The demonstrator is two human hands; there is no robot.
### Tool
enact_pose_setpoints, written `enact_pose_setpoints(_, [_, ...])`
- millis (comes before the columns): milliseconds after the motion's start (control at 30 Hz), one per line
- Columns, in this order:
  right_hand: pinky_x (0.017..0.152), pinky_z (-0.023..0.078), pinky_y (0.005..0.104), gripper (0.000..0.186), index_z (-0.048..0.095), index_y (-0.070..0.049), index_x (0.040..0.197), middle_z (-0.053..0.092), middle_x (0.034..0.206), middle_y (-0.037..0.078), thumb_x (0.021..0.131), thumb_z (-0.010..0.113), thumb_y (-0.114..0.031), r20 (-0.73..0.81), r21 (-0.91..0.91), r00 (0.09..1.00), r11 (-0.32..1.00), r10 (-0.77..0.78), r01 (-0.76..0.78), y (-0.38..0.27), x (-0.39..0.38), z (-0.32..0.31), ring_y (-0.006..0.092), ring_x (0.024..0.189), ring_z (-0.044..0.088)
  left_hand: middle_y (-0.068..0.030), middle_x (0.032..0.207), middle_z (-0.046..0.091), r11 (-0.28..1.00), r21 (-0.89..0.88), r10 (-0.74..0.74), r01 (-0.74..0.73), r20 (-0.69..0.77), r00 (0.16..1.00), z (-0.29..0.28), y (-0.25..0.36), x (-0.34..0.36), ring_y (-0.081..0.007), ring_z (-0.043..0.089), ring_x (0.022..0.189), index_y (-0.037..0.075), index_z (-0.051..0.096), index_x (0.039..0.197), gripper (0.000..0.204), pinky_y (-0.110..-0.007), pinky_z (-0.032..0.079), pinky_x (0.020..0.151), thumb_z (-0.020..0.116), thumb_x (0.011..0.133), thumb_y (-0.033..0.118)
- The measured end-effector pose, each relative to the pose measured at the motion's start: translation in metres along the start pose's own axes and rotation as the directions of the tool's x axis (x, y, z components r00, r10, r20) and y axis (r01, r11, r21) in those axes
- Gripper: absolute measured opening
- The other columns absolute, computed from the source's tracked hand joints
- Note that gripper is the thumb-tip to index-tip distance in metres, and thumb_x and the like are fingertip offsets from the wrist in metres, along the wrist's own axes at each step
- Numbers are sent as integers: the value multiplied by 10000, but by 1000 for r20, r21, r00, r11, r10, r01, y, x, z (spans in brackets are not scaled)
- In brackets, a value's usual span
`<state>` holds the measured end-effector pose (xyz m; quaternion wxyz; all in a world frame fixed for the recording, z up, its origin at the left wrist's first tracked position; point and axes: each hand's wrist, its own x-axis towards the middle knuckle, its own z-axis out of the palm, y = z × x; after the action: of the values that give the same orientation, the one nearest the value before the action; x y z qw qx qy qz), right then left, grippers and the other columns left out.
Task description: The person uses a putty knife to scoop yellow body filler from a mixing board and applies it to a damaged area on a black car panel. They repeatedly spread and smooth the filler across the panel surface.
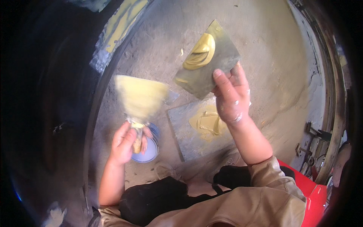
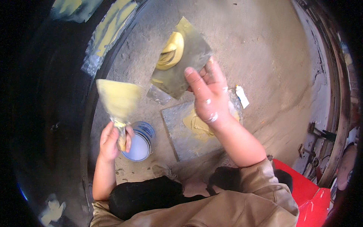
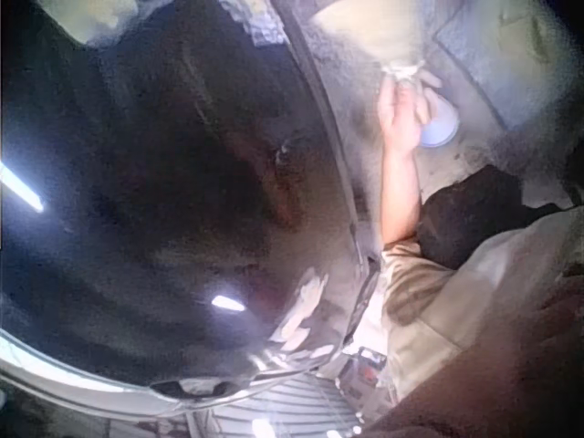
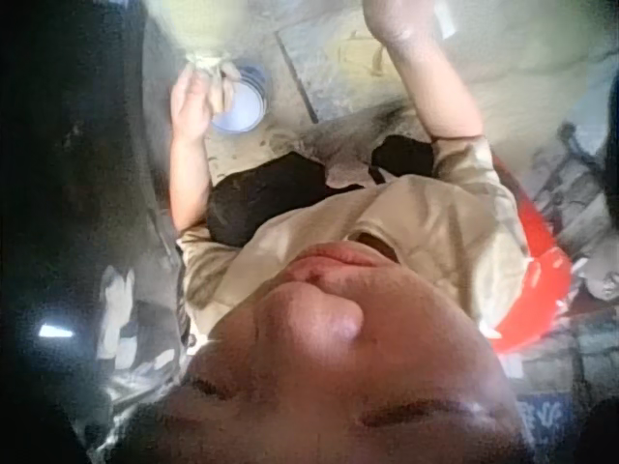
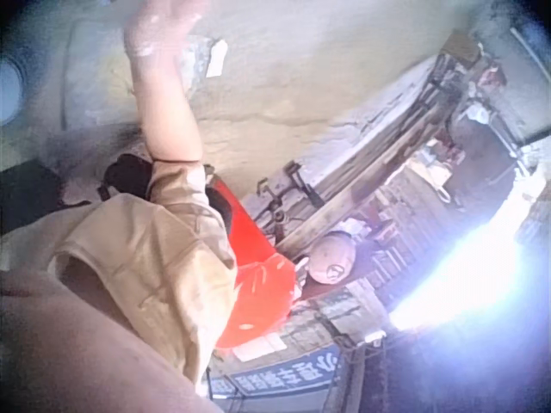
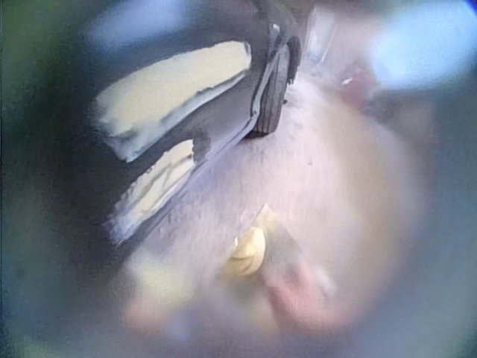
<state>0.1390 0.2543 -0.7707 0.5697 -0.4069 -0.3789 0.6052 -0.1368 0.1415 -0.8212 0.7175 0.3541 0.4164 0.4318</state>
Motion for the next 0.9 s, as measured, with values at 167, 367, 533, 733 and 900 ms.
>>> enact_pose_setpoints(167, [814, 535, 284, 425, 527, -4, 1317, 683, 1123, 113, 905, 605, 66, 386, -337, 868, 828, -312, 447, 5, -5, 3, 195, 980, 673, -96, 830, 573, 975, -60, -205, 214, 131, 970, 18, 7, 3, -91, 490, 588, -32, 472, 1242, 359, -220, 386, 524, 457, 1052, 273])
enact_pose_setpoints(367, [822, 586, 359, 522, 587, 6, 1283, 691, 1169, 185, 783, 638, 146, 782, -441, 591, 494, -199, 750, 2, 11, -1, 331, 983, 713, -35, 830, 498, 969, -43, -237, 244, 125, 963, 12, 1, 2, -72, 432, 591, -8, 478, 1205, 344, -214, 369, 523, 459, 1055, 301])
enact_pose_setpoints(533, [745, 579, 366, 587, 575, -44, 1333, 700, 1050, 198, 771, 623, 121, 790, -531, 613, 489, -9, 692, -6, 14, -4, 361, 893, 703, -31, 824, 490, 979, -8, -202, 204, 110, 973, 9, -10, 2, -72, 430, 595, -3, 469, 1222, 346, -215, 371, 521, 470, 1051, 298])
enact_pose_setpoints(733, [677, 550, 427, 540, 567, -91, 1338, 669, 849, 202, 815, 624, 29, 646, -750, 709, 411, 282, 519, 1, 13, -31, 386, 750, 664, -34, 856, 488, 978, -118, -158, 173, 129, 979, 15, -22, 8, -80, 434, 604, 17, 455, 1197, 294, -227, 387, 532, 462, 1055, 275])
enact_pose_setpoints(900, [662, 537, 396, 488, 611, -97, 1276, 700, 840, 137, 808, 597, 43, -23, -805, 945, 555, 326, -211, 51, 31, -44, 318, 682, 659, -28, 883, 478, 999, -52, -9, 8, -22, 1000, 28, -33, 20, -88, 454, 647, 37, 425, 1214, 292, -240, 408, 566, 442, 1061, 285])
